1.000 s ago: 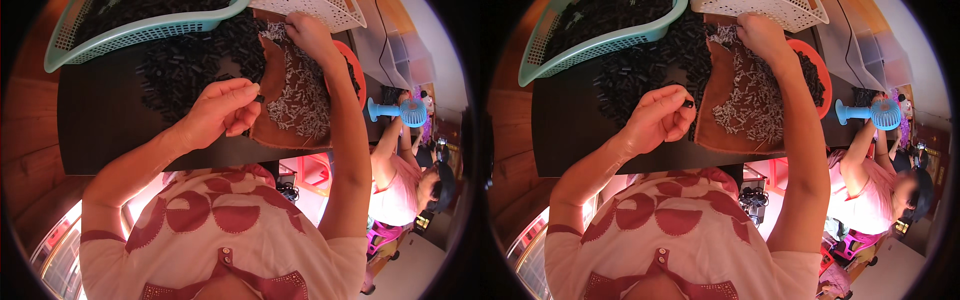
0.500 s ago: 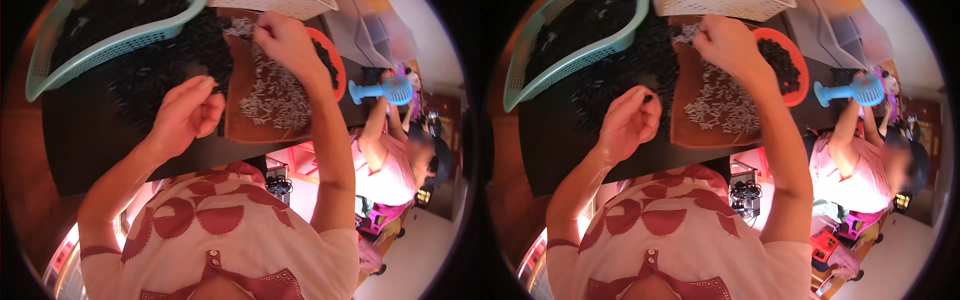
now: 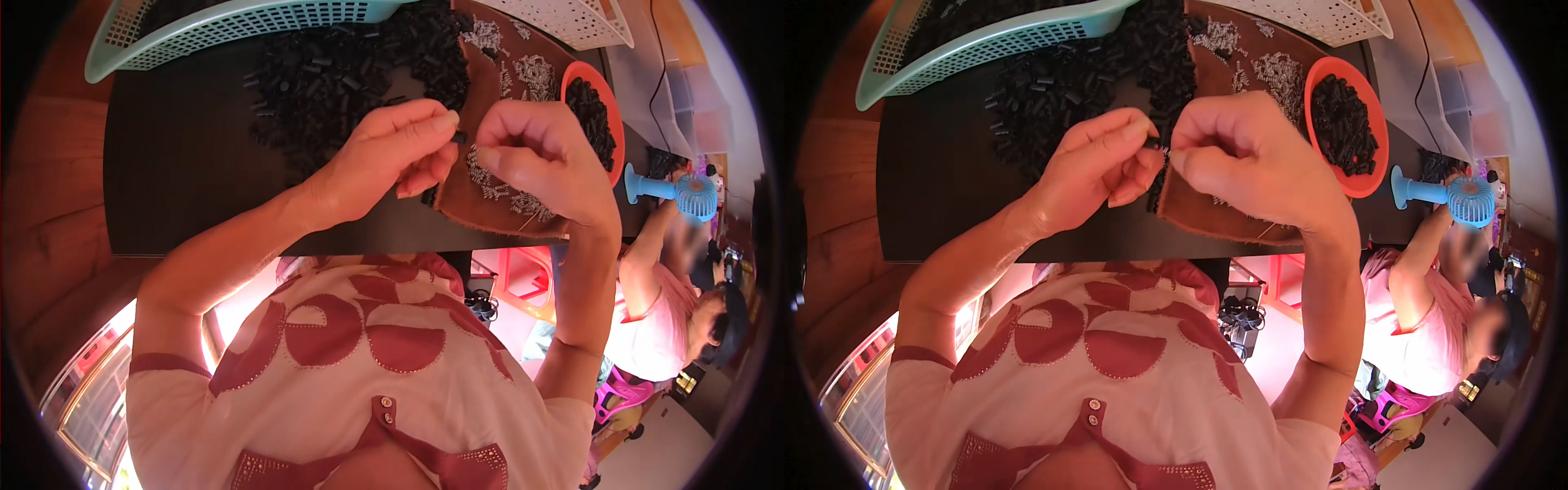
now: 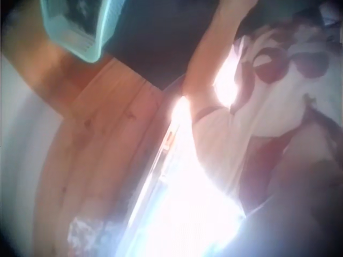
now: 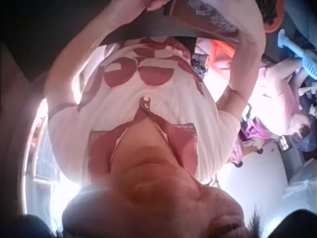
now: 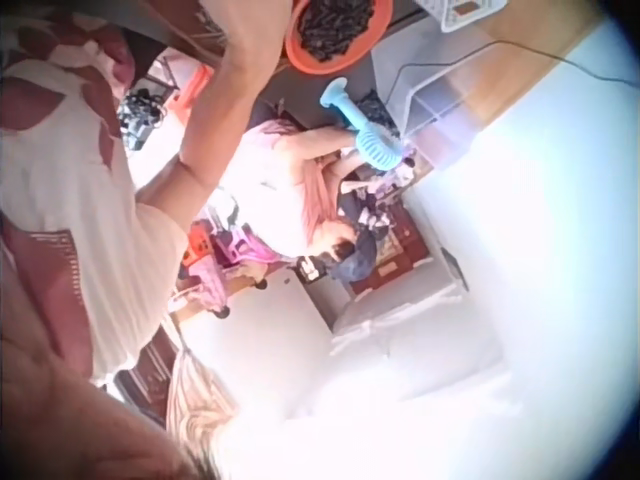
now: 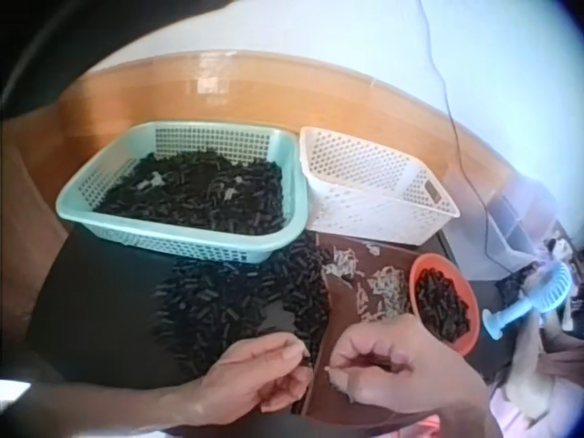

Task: The person picks up a black plastic component and inserts a small silver metal part into it by hand. The person repeats this process for several components, picking them from a pile and placing them into a small red container after assembly.

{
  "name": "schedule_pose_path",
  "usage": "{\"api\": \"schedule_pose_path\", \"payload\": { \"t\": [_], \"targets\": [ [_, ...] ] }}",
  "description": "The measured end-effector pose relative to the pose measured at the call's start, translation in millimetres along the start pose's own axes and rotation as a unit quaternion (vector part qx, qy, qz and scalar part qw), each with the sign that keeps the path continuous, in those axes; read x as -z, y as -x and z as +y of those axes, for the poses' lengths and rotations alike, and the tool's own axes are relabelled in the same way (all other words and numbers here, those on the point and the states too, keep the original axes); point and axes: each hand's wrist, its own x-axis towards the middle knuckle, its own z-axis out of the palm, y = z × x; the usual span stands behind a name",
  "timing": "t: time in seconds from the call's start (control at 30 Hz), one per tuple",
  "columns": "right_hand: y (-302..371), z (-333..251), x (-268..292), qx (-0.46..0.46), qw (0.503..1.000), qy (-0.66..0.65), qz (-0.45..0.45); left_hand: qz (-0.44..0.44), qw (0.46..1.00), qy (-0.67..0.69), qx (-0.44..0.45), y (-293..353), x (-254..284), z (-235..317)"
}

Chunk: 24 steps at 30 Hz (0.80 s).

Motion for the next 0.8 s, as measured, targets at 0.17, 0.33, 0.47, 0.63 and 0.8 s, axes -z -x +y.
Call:
{"api": "schedule_pose_path", "payload": {
  "t": [0.17, 0.33, 0.47, 0.63, 0.8],
  "targets": [
    [-5.4, 1.1, -3.5, -0.030, 0.999, -0.016, -0.029, -0.033, 0.997, -0.065, -0.005, 4.9, 1.2, -1.2],
    [-4.5, 1.5, -3.8, -0.047, 0.999, 0.010, -0.025, -0.020, 0.999, -0.050, -0.006, 6.6, -3.8, -1.6],
    [-4.0, 9.8, -12.5, 0.009, 1.000, 0.012, -0.010, -0.010, 1.000, -0.002, -0.004, 4.3, -1.2, -0.4],
    [-6.7, 20.9, -31.1, 0.159, 0.980, 0.046, 0.111, -0.046, 0.998, 0.050, 0.003, 5.2, 4.9, -1.3],
    [-6.8, 23.6, -39.5, 0.237, 0.952, 0.124, 0.150, -0.046, 0.999, 0.026, 0.013, 5.7, 5.6, -0.2]
  ]
}}
